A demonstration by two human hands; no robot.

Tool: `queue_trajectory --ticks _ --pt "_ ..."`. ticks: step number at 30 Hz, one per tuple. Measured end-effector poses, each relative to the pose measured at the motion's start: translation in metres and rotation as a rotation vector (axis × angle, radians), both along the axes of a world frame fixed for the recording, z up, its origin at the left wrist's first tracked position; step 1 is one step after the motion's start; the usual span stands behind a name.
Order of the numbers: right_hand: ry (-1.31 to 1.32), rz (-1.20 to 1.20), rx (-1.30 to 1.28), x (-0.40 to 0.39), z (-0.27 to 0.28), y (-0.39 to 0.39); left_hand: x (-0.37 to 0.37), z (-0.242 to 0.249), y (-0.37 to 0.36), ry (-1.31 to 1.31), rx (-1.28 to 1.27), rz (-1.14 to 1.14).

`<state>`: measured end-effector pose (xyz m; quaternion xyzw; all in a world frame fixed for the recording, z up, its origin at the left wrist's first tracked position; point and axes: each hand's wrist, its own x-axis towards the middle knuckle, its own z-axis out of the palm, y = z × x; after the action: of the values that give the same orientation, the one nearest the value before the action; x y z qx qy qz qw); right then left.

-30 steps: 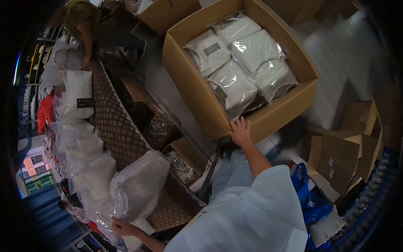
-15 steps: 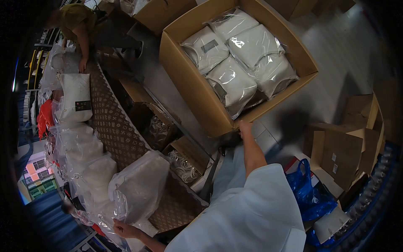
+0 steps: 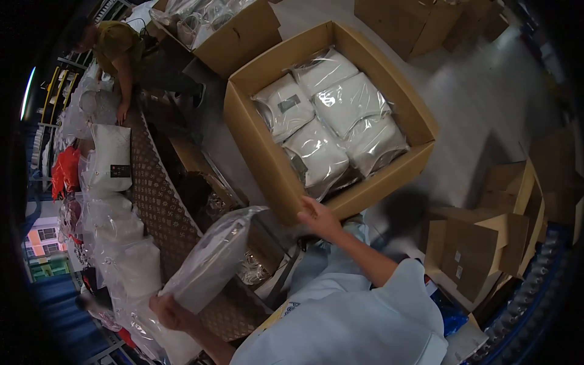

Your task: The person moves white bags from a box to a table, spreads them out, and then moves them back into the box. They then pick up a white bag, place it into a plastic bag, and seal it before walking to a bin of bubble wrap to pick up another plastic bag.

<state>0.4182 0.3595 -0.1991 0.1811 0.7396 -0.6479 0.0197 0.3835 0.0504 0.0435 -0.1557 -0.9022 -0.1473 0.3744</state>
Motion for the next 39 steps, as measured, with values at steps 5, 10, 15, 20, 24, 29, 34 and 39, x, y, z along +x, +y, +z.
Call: queue_trajectory --ticks 5,10,15,20,24,29,34,39 --pt "0.627 0.427 0.555 -0.033 0.159 0.057 -0.043 -0.003 0.144 -0.319 -0.01 -0.352" --pt "0.183 0.704 0.482 -0.031 0.083 0.121 -0.056 -0.036 0.254 -0.516 -0.045 -0.732" --pt "-0.083 0.552 0.522 -0.014 0.041 0.196 -0.077 -0.077 0.341 -0.581 -0.124 -0.85" --pt "-0.043 0.128 0.381 -0.03 -0.02 0.213 -0.093 -0.084 0.371 -0.631 0.011 -0.717" --pt "-0.061 -0.216 0.046 -0.095 -0.042 0.239 -0.079 -0.138 0.318 -0.962 0.408 -0.287" --pt "0.076 -0.684 -0.565 -0.217 -0.066 0.287 -0.004 -0.209 0.227 -1.112 0.384 0.149" --pt "-0.231 -0.634 -0.039 -0.296 -0.204 0.315 0.09 -0.248 0.177 -1.265 0.429 0.569" --pt "-0.258 0.001 0.545 -0.312 -0.199 0.284 0.127 -0.249 0.186 -1.43 0.53 0.893"
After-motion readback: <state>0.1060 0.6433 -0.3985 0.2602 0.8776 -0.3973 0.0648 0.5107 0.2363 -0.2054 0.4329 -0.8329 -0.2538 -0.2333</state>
